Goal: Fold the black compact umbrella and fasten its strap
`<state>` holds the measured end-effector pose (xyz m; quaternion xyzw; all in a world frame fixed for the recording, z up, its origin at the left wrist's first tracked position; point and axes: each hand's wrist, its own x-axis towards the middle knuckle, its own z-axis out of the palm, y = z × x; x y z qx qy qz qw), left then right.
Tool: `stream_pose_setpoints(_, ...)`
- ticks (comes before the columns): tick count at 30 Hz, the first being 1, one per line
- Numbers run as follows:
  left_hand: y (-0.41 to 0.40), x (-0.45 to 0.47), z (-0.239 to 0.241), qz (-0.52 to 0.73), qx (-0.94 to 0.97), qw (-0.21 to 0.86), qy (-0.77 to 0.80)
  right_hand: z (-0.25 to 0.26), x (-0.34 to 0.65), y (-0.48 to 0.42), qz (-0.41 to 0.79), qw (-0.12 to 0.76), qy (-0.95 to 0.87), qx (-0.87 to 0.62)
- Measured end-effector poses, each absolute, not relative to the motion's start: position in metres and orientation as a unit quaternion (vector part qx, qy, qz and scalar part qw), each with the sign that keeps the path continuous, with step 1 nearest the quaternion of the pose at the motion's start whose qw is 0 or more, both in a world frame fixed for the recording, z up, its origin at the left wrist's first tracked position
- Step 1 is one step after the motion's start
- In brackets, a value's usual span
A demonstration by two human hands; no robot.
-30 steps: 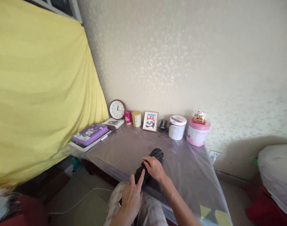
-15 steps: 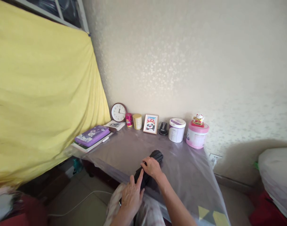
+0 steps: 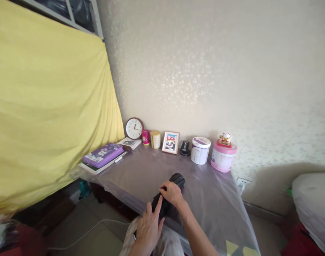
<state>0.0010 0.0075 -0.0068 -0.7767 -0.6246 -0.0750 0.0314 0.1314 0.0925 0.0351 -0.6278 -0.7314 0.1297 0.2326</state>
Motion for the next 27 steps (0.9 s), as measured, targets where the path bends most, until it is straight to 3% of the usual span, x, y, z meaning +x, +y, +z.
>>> stream_pose_setpoints(12, 0.011, 0.002, 0.010, -0.096, -0.767, -0.003, -0.635, 0.029, 0.133, 0.092, 0.227, 0.354, -0.679, -0.602)
stream_pose_setpoints(19, 0.015, -0.004, 0.009, -0.106, -0.772, -0.036, -0.625, 0.034, 0.179, 0.050, 0.439, 0.522, -0.537, -0.497)
stream_pose_setpoints(27, 0.028, -0.014, 0.014, -0.105, -0.759, -0.128, -0.630, 0.017, 0.223, -0.006, 0.392, 0.588, -0.395, -0.587)
